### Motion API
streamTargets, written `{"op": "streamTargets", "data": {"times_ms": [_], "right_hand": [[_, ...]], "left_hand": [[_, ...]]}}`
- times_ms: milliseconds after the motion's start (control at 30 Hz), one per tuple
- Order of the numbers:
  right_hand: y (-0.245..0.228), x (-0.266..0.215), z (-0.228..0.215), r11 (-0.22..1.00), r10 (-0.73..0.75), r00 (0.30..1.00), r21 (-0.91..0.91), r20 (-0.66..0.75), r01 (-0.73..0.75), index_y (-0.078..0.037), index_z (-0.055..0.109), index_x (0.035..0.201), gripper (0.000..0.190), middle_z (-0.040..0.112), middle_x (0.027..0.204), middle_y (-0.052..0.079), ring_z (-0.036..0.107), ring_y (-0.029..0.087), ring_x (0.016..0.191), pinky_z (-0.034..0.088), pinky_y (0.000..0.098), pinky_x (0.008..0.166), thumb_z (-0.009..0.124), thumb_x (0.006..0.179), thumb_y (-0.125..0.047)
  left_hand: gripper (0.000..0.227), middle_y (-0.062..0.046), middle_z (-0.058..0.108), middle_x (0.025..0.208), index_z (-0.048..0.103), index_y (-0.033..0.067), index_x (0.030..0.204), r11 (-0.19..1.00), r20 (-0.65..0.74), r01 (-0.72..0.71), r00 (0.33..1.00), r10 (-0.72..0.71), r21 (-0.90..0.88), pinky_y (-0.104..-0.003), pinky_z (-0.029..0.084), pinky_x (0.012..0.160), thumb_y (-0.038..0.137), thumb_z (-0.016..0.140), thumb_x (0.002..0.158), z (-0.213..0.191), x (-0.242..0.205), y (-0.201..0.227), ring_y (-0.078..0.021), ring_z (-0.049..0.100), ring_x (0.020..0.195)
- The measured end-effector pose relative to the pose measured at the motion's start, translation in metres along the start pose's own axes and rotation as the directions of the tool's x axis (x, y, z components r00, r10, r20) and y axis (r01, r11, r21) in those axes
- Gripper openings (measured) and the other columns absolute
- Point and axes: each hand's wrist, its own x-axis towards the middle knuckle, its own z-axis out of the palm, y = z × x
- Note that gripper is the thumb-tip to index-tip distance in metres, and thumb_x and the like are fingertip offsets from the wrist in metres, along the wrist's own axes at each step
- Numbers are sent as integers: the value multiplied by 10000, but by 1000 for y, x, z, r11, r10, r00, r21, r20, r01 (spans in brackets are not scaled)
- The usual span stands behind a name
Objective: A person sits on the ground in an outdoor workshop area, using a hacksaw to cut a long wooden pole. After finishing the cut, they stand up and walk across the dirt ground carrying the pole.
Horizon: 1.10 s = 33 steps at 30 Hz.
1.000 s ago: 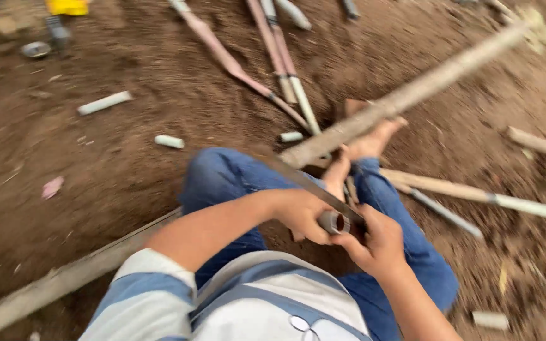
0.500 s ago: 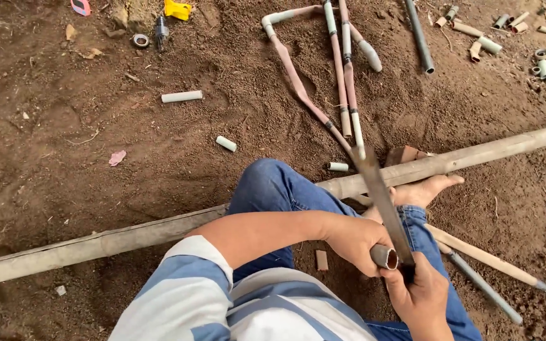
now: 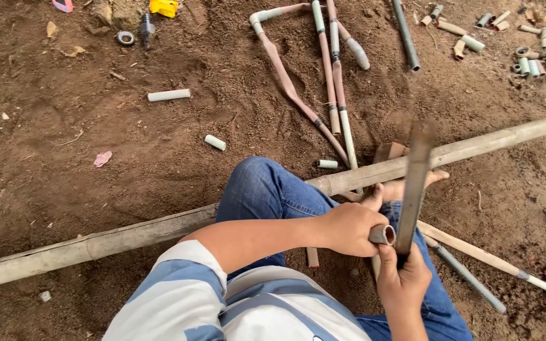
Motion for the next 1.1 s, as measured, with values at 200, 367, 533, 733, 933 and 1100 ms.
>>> {"op": "streamTargets", "data": {"times_ms": [200, 367, 533, 733, 933, 1100], "right_hand": [[15, -10, -4, 971, 235, 972, 42, 2, -234, -35, 669, 1207, 358, 722, 917, 95, 644, 217, 778, 514, 337, 744, 773, 909, -206], [50, -33, -25, 892, 436, 900, 144, -28, -428, -48, 643, 1352, 480, 731, 1001, 94, 638, 194, 819, 501, 319, 769, 749, 918, -224], [51, -48, -32, 717, 635, 773, 371, 2, -590, -42, 556, 1472, 550, 611, 770, 109, 526, 184, 566, 425, 326, 521, 703, 966, -200], [42, -59, -17, 681, 630, 768, 391, 120, -619, -62, 496, 1534, 613, 628, 776, 107, 555, 179, 570, 458, 322, 520, 697, 961, -146], [23, -63, -5, 663, 571, 794, 452, 209, -596, -111, 409, 1619, 716, 657, 874, 119, 563, 181, 611, 476, 312, 550, 685, 959, -106], [43, -83, 6, 689, 575, 781, 372, 244, -623, -124, 293, 1684, 798, 696, 887, 155, 585, 201, 642, 506, 325, 556, 631, 965, -51]], "left_hand": [[527, -59, 819, 974, 758, 102, 1203, 976, -150, 174, 970, -193, -132, -348, 572, 707, 450, 759, 807, -38, -24, -28, -208, 721, 771], [312, -36, 608, 718, 756, 51, 1168, 771, -260, 231, 851, -456, -593, -290, 441, 557, 241, 549, 1033, -85, -66, -107, -132, 526, 616], [314, -90, 630, 862, 703, 6, 1227, 829, -493, 258, 702, -514, -497, -318, 538, 751, 251, 564, 1086, -117, -110, -152, -188, 592, 772], [272, -87, 596, 951, 628, 29, 1361, 844, -553, 209, 674, -490, -493, -305, 500, 789, 145, 551, 1127, -119, -135, -161, -171, 557, 851], [324, -107, 617, 1081, 613, 33, 1420, 870, -587, 254, 654, -476, -423, -328, 477, 847, 144, 541, 1124, -123, -144, -135, -194, 583, 923], [303, -97, 652, 1039, 695, 55, 1349, 842, -554, 350, 638, -535, -411, -349, 545, 830, 178, 618, 1084, -119, -170, -177, -195, 607, 905]]}}
